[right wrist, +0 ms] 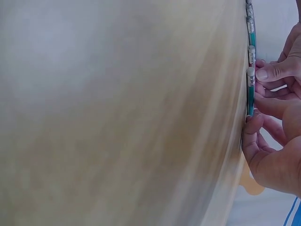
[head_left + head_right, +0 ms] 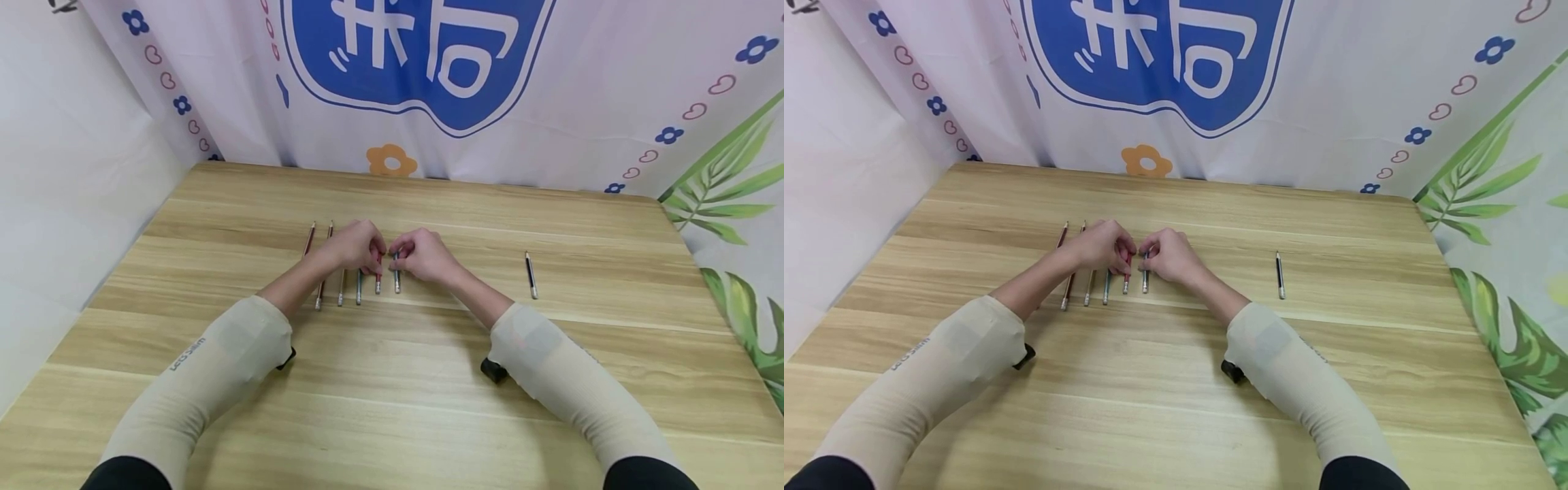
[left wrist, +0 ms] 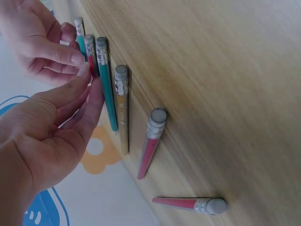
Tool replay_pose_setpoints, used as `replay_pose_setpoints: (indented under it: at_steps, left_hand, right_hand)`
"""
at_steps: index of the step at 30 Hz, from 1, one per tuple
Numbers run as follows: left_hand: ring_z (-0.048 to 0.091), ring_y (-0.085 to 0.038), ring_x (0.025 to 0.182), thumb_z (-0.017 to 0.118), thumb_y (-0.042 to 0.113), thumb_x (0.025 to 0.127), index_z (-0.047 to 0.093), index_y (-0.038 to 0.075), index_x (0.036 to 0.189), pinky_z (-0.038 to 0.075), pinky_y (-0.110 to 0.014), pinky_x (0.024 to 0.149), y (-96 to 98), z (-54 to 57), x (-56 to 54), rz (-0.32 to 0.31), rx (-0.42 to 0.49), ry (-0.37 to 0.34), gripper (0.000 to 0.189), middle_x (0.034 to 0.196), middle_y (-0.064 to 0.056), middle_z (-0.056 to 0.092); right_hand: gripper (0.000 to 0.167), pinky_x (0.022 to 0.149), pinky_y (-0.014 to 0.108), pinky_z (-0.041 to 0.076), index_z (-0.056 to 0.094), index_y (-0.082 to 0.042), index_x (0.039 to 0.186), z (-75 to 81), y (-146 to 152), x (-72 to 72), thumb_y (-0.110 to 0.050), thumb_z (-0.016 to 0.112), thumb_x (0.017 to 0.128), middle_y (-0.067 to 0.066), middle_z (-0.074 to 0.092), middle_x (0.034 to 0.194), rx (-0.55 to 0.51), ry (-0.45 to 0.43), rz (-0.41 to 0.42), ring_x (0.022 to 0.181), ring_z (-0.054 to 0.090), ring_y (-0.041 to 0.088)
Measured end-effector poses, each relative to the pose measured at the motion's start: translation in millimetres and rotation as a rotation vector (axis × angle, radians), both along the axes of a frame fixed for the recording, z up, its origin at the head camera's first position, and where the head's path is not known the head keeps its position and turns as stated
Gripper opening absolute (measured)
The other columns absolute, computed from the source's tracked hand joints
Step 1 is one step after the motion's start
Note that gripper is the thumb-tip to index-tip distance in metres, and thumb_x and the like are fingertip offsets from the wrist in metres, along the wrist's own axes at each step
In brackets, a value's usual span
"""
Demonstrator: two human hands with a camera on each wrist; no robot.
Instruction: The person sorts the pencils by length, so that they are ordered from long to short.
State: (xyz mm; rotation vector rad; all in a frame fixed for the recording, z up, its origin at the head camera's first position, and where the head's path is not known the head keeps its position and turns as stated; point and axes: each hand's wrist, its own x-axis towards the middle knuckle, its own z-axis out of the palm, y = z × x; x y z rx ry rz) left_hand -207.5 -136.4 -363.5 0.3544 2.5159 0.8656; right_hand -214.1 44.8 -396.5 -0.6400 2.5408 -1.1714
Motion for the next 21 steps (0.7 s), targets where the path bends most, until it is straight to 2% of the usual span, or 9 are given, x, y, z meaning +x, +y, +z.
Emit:
replay_pose_setpoints:
  at_steps: [10,21]
  left_hand:
    - [0.072,-0.022,0.072,0.081,-0.008,0.085,0.066,-0.013,0.122,0.065,-0.027,0.069,0.2,1.4,0.7,-0.003,0.004,-0.005,0.041,0.089,-0.017,0.072]
    - [0.072,-0.022,0.074,0.080,-0.009,0.085,0.065,-0.014,0.123,0.065,-0.027,0.070,0.9,3.0,3.0,0.009,0.013,-0.019,0.042,0.091,-0.018,0.072]
  right_hand:
    - [0.023,0.061,0.021,0.043,0.079,-0.002,0.107,-0.7,-0.2,-1.0,-0.010,0.085,0.086,0.003,0.071,0.078,0.018,0.017,-0.006,0.069,0.057,0.009]
    - [0.026,0.063,0.021,0.045,0.077,-0.001,0.110,-0.8,0.5,0.1,-0.008,0.085,0.086,0.005,0.072,0.081,0.002,-0.003,-0.006,0.072,0.059,0.011]
